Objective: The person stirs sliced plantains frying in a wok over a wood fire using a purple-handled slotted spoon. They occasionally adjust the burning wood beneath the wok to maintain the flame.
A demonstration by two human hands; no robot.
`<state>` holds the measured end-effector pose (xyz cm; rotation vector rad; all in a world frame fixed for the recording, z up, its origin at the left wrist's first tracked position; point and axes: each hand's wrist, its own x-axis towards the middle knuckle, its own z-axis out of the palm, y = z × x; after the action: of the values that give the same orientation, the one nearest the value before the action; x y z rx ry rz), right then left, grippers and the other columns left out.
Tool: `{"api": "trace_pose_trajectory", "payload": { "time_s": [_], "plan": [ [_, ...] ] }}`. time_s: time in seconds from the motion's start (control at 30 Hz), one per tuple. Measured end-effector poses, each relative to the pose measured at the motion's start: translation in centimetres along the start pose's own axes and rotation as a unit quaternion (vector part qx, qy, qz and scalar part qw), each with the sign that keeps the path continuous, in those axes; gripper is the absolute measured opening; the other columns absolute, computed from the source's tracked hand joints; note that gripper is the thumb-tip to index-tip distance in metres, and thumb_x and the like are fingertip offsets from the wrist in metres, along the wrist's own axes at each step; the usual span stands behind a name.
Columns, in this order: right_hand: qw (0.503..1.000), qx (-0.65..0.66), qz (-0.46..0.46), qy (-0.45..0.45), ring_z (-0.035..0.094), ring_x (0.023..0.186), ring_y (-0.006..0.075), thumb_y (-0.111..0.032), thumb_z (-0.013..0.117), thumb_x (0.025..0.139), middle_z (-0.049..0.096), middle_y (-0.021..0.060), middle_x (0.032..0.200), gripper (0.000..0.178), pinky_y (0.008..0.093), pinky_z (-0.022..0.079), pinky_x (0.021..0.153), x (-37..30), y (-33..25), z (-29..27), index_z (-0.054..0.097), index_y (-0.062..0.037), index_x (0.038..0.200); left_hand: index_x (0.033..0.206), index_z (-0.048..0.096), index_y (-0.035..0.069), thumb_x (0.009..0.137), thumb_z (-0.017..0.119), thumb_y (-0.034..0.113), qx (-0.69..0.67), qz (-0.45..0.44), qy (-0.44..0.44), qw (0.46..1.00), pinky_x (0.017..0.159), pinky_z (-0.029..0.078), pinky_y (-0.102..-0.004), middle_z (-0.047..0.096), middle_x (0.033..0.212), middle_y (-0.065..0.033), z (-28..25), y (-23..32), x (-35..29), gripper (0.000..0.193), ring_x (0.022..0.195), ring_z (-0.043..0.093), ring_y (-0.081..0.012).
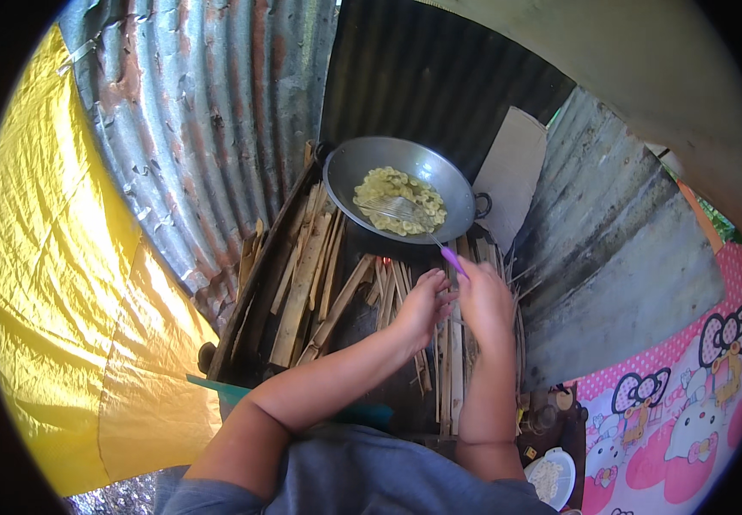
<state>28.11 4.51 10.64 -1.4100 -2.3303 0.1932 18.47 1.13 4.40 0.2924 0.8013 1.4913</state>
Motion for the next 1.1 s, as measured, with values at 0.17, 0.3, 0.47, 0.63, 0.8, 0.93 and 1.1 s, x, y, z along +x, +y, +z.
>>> {"api": "trace_pose_trajectory", "payload": {
  "time_s": [0.17, 0.3, 0.47, 0.63, 0.8, 0.93, 1.1],
  "plan": [
    [0.998, 0.033, -0.032, 0.038, 0.06, 0.088, 0.0341, -0.015, 0.055, 0.088, 0.06, 0.0151, 0.097, 0.03, 0.0418, 0.048, 0.076, -0.3, -0.5, -0.4, 0.061, -0.0106, 0.117, 0.138, 0.032, 0.01, 0.096, 0.043, 0.03, -0.01, -0.011, -0.03, 0.999, 0.091, 0.039, -0.0357, 0.048, 0.127, -0.0096, 0.2, -0.2, -1.2, 0.048, 0.109, 0.051, -0.0215],
    [1.0, -0.013, 0.026, 0.001, 0.061, 0.087, 0.0328, -0.016, 0.056, 0.088, 0.061, 0.0136, 0.094, 0.029, 0.0401, 0.048, 0.075, -1.1, -0.1, -1.2, 0.062, -0.0105, 0.116, 0.138, 0.031, 0.01, 0.096, 0.044, 0.031, -0.026, -0.019, -0.006, 0.999, 0.091, 0.039, -0.0356, 0.048, 0.127, -0.0098, -0.1, 0.1, -2.0, 0.049, 0.11, 0.05, -0.0217],
    [0.999, 0.008, -0.023, 0.038, 0.061, 0.087, 0.0331, -0.017, 0.055, 0.089, 0.061, 0.0133, 0.094, 0.029, 0.0405, 0.048, 0.075, -1.0, -1.1, -1.8, 0.062, -0.0111, 0.115, 0.139, 0.03, 0.01, 0.095, 0.046, 0.031, -0.02, -0.036, -0.03, 0.999, 0.093, 0.039, -0.0368, 0.046, 0.132, -0.0108, 0.1, 0.1, -2.6, 0.051, 0.113, 0.049, -0.0228],
    [0.997, -0.012, 0.076, 0.001, 0.061, 0.089, 0.0337, -0.018, 0.056, 0.088, 0.061, 0.0148, 0.096, 0.028, 0.0411, 0.048, 0.076, -1.7, -1.9, -1.7, 0.063, -0.0107, 0.114, 0.14, 0.029, 0.01, 0.095, 0.047, 0.031, -0.024, -0.033, -0.017, 0.999, 0.093, 0.038, -0.0357, 0.046, 0.132, -0.0107, -1.0, 1.1, -3.2, 0.053, 0.112, 0.05, -0.0221],
    [0.999, 0.011, 0.027, 0.045, 0.06, 0.091, 0.0355, -0.017, 0.055, 0.089, 0.062, 0.0163, 0.098, 0.028, 0.0415, 0.048, 0.079, -0.5, -0.8, 0.4, 0.063, -0.0088, 0.114, 0.14, 0.029, 0.009, 0.095, 0.047, 0.031, -0.023, -0.047, -0.045, 0.998, 0.093, 0.038, -0.0358, 0.046, 0.132, -0.0107, -1.7, 1.7, -3.4, 0.053, 0.112, 0.051, -0.0226],
    [0.989, 0.02, 0.111, 0.091, 0.06, 0.096, 0.0366, -0.018, 0.054, 0.09, 0.063, 0.0192, 0.103, 0.03, 0.0414, 0.047, 0.083, 2.4, 0.3, 1.1, 0.062, -0.0064, 0.116, 0.139, 0.029, 0.009, 0.095, 0.048, 0.031, -0.036, -0.049, -0.05, 0.997, 0.093, 0.038, -0.0353, 0.047, 0.13, -0.0113, -2.2, 2.8, -3.8, 0.053, 0.111, 0.052, -0.0227],
    [0.989, 0.044, 0.101, 0.104, 0.059, 0.1, 0.0403, -0.018, 0.047, 0.093, 0.061, 0.0256, 0.107, 0.034, 0.0438, 0.046, 0.086, 5.6, -0.7, 3.3, 0.058, 0.0005, 0.118, 0.138, 0.031, 0.009, 0.095, 0.048, 0.03, -0.035, -0.047, -0.064, 0.996, 0.091, 0.038, -0.0349, 0.049, 0.125, -0.0107, -2.0, 4.2, -4.4, 0.051, 0.109, 0.052, -0.0222]
  ]
}}
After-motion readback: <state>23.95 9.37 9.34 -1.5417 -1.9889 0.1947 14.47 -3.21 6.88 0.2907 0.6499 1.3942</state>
